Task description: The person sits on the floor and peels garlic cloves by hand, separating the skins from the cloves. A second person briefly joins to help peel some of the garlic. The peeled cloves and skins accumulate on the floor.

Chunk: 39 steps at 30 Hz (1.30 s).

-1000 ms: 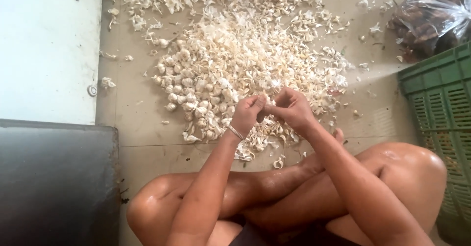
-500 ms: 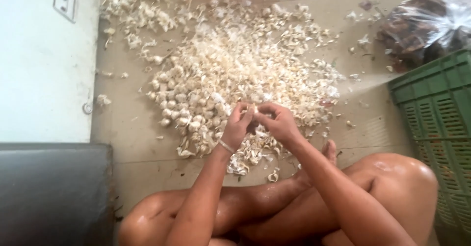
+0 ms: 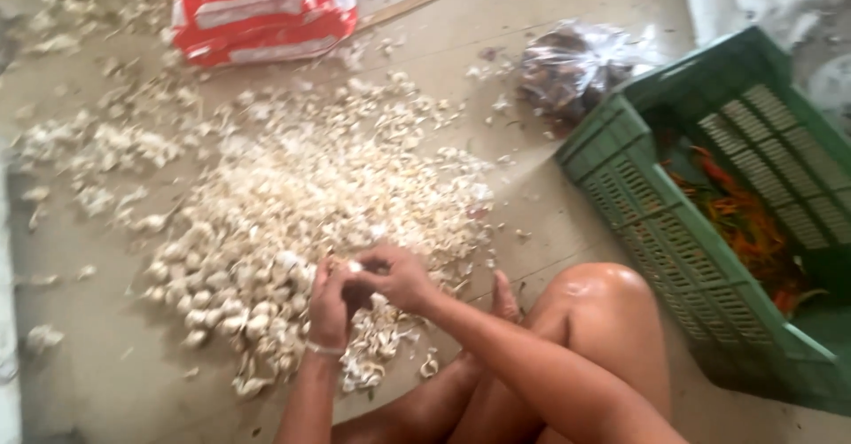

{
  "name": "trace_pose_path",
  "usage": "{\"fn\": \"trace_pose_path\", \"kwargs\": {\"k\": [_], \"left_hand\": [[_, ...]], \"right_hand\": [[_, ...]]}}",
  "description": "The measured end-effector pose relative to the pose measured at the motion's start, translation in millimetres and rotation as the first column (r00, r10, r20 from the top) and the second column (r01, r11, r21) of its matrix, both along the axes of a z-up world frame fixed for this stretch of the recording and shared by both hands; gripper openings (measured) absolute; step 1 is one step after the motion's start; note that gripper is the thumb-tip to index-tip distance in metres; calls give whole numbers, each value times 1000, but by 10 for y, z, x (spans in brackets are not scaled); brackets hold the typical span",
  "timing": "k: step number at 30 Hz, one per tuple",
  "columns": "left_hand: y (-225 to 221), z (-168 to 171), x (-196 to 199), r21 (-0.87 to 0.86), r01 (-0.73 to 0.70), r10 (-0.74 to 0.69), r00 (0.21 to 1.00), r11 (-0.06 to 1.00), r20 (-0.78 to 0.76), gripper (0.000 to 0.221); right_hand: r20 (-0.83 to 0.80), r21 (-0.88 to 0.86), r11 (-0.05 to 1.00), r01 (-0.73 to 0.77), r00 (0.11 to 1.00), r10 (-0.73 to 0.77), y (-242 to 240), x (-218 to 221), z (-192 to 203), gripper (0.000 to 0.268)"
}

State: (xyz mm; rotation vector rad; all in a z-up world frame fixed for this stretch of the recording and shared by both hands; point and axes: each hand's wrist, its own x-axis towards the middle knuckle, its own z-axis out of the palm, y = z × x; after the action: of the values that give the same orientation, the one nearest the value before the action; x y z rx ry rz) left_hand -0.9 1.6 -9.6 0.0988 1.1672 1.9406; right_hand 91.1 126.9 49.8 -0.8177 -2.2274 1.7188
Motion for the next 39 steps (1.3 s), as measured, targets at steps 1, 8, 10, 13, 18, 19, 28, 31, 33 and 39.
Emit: {"fn": "trace_pose_path", "kwargs": {"k": [1, 8, 10, 13, 18, 19, 28, 31, 33, 39], "left_hand": [[-14, -75, -10, -6, 8, -8, 999, 1000, -40, 13], [-2, -185, 89, -168, -64, -14, 905, 984, -426, 23], [14, -144, 155, -229, -121, -24, 839, 966, -544, 26], [28, -168, 247, -299, -231, -45, 719, 926, -694, 31], [39, -207, 328, -312, -327, -47, 620, 892, -783, 32], [36, -191, 344, -315, -322, -38, 642, 893, -765, 32], [52, -103, 199, -148, -84, 30, 940, 985, -340, 28], [77, -19, 212, -109, -52, 25, 971, 993, -238, 28], [80, -70, 227, -127, -56, 23, 969, 990, -247, 28], [112, 0, 310, -262, -157, -4, 851, 952, -525, 35]], "right_hand": [[-34, -3, 1000, -20, 999, 20, -12, -2, -39, 22], [-27, 55, 996, -76, 997, 78, -119, 13, 58, 32], [-9, 170, 982, -85, 996, 88, -164, 15, 35, 35], [24, 298, 950, -90, 996, 87, -199, 30, 67, 40], [39, 300, 952, -61, 998, 51, -216, 15, -114, 40], [32, 282, 959, -40, 999, 32, -210, 11, -185, 40], [2, -96, 994, 46, 999, -46, -138, -28, -185, 39], [-28, -159, 986, 57, 998, -63, -125, -37, -157, 37], [-44, -153, 986, 63, 997, -71, -133, -26, -141, 35], [-43, 94, 995, 40, 998, -36, -119, 7, -131, 38]]}}
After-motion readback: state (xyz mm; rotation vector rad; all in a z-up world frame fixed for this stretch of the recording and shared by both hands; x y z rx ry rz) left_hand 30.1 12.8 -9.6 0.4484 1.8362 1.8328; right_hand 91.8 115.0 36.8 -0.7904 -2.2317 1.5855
